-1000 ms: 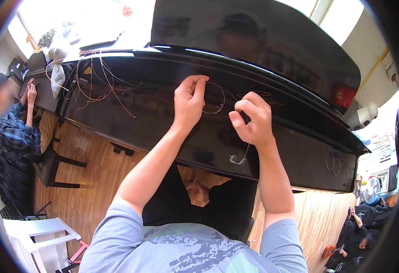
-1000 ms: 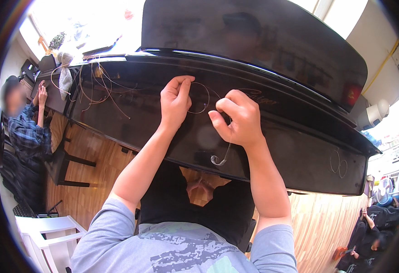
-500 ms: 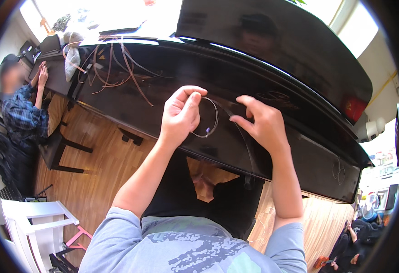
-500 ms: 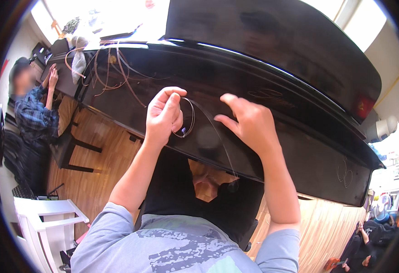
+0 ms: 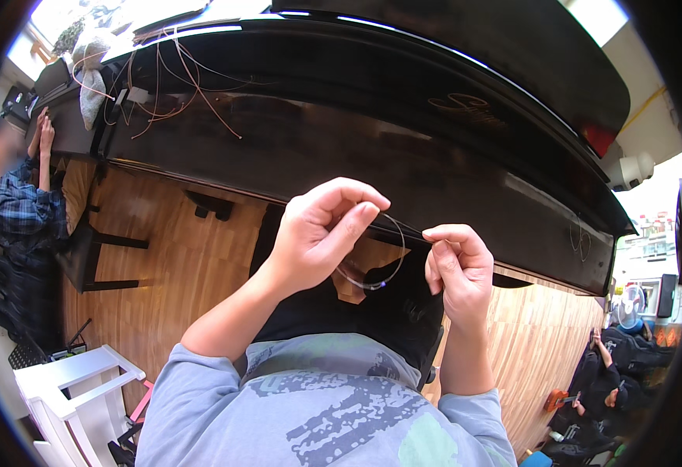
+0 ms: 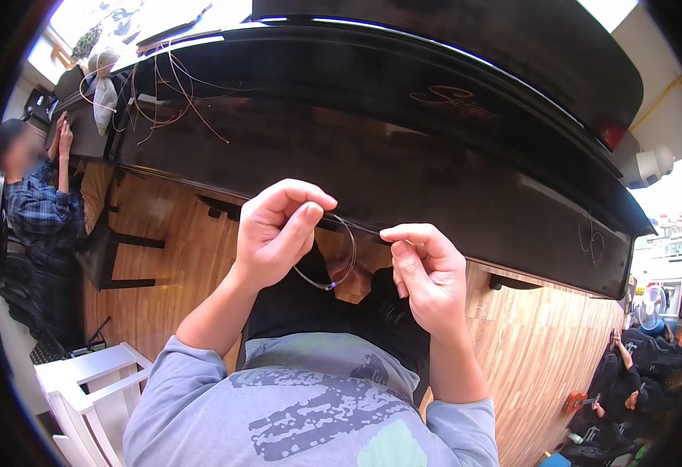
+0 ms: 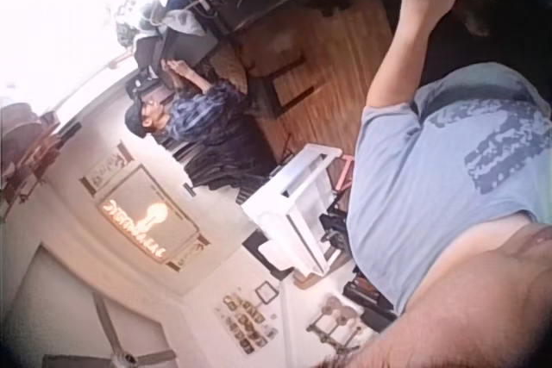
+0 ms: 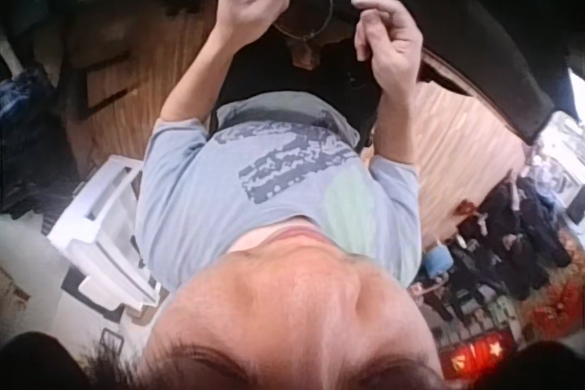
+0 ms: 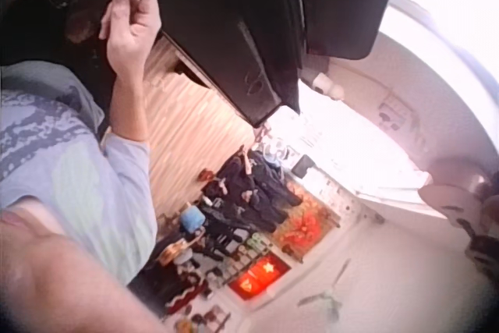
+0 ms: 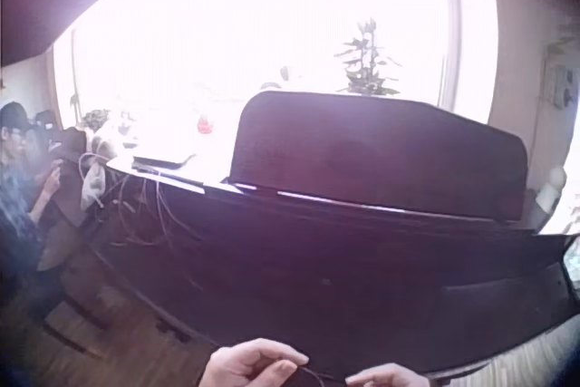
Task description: The person repeatedly bends and shapes thin metal wires into circular loops by hand, placing finished loops on the piano surface. The person handles the wires one at a time, forming and adjusting each loop before setting it down.
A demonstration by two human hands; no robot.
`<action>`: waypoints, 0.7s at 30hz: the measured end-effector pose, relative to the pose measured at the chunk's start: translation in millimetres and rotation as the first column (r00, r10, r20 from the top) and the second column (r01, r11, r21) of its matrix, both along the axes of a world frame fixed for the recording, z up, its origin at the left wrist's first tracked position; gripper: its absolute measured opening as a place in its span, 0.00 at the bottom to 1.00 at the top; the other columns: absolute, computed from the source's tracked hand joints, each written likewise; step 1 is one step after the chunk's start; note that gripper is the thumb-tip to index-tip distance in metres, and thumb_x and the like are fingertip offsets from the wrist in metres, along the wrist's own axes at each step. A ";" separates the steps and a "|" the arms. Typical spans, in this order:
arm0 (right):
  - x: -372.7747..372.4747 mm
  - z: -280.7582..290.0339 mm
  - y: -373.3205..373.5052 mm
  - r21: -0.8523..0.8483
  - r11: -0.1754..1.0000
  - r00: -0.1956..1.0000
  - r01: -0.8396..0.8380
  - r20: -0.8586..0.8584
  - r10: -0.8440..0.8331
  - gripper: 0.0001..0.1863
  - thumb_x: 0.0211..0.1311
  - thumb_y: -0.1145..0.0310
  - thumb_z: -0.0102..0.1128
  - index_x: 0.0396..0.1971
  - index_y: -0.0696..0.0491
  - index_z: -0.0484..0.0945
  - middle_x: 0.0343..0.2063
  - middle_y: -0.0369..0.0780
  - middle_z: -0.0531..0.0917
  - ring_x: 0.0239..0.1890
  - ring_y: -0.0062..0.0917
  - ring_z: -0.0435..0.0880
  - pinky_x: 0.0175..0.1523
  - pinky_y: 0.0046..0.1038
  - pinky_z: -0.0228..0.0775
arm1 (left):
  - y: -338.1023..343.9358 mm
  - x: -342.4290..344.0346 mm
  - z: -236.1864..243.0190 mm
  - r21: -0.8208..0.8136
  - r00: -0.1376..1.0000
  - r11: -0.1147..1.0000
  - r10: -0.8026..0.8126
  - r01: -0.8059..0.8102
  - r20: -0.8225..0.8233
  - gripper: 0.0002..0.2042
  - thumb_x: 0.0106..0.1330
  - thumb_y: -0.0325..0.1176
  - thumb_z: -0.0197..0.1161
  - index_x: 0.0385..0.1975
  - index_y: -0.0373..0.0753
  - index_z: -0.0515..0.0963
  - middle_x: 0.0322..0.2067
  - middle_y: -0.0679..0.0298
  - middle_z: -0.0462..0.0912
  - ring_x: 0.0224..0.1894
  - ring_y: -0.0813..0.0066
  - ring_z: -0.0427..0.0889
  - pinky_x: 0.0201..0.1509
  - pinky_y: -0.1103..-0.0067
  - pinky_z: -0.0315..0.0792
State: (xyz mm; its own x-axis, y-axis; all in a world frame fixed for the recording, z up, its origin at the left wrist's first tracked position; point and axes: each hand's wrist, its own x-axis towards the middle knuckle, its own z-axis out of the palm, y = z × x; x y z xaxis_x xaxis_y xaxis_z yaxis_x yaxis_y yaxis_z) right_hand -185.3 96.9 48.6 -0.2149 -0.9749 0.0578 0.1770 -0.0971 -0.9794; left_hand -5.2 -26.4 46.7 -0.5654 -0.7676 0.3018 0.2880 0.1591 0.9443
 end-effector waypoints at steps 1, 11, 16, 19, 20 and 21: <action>2.4 -5.0 1.9 -0.019 0.996 0.991 0.082 -0.103 -0.084 0.08 0.66 0.77 0.56 0.43 0.57 0.80 0.26 0.33 0.79 0.26 0.11 0.73 0.30 0.13 0.62 | 4.3 1.6 0.8 0.090 0.998 0.994 -0.052 0.055 -0.036 0.06 0.71 0.27 0.55 0.39 0.33 0.78 0.19 0.75 0.73 0.17 0.96 0.63 0.19 0.91 0.55; 32.4 -30.5 -4.5 -0.318 0.945 0.942 0.073 -0.288 -0.170 0.10 0.62 0.82 0.58 0.41 0.56 0.81 0.24 0.33 0.77 0.25 0.14 0.72 0.29 0.15 0.62 | 23.4 -9.2 -19.9 -0.125 0.991 0.989 0.096 -0.084 0.094 0.04 0.72 0.26 0.53 0.40 0.36 0.75 0.22 0.72 0.73 0.18 0.93 0.64 0.21 0.90 0.57; 32.3 -39.1 -0.4 -0.330 0.931 0.975 0.159 -0.096 -0.200 0.11 0.67 0.80 0.53 0.48 0.58 0.75 0.31 0.35 0.81 0.26 0.11 0.72 0.31 0.15 0.64 | 24.3 -6.5 -10.0 -0.210 0.964 0.975 0.118 -0.068 0.239 0.03 0.69 0.24 0.55 0.37 0.36 0.76 0.22 0.68 0.76 0.23 0.89 0.71 0.25 0.88 0.65; 30.5 -39.0 1.1 -0.349 0.929 0.936 0.127 -0.267 -0.229 0.09 0.65 0.83 0.51 0.42 0.58 0.77 0.34 0.39 0.84 0.26 0.13 0.74 0.31 0.17 0.65 | 21.9 -2.5 -10.7 -0.090 0.962 0.996 0.014 0.011 0.273 0.02 0.69 0.24 0.55 0.35 0.36 0.75 0.22 0.68 0.77 0.23 0.90 0.72 0.25 0.88 0.66; 29.2 -40.1 0.6 -0.386 0.914 0.929 0.121 -0.280 -0.241 0.10 0.64 0.84 0.51 0.41 0.58 0.78 0.32 0.39 0.84 0.25 0.15 0.75 0.31 0.17 0.66 | 21.2 -2.1 -16.4 -0.045 0.969 0.999 -0.011 0.023 0.247 0.02 0.69 0.25 0.55 0.34 0.35 0.75 0.21 0.69 0.77 0.23 0.90 0.72 0.25 0.88 0.66; 27.1 -42.4 -0.1 -0.423 0.899 0.922 0.113 -0.293 -0.254 0.10 0.63 0.85 0.51 0.40 0.58 0.78 0.31 0.39 0.84 0.25 0.17 0.75 0.31 0.18 0.66 | 21.1 -1.9 -19.2 0.000 0.975 0.999 -0.036 0.037 0.220 0.03 0.69 0.25 0.56 0.32 0.35 0.74 0.20 0.69 0.77 0.22 0.91 0.72 0.24 0.88 0.66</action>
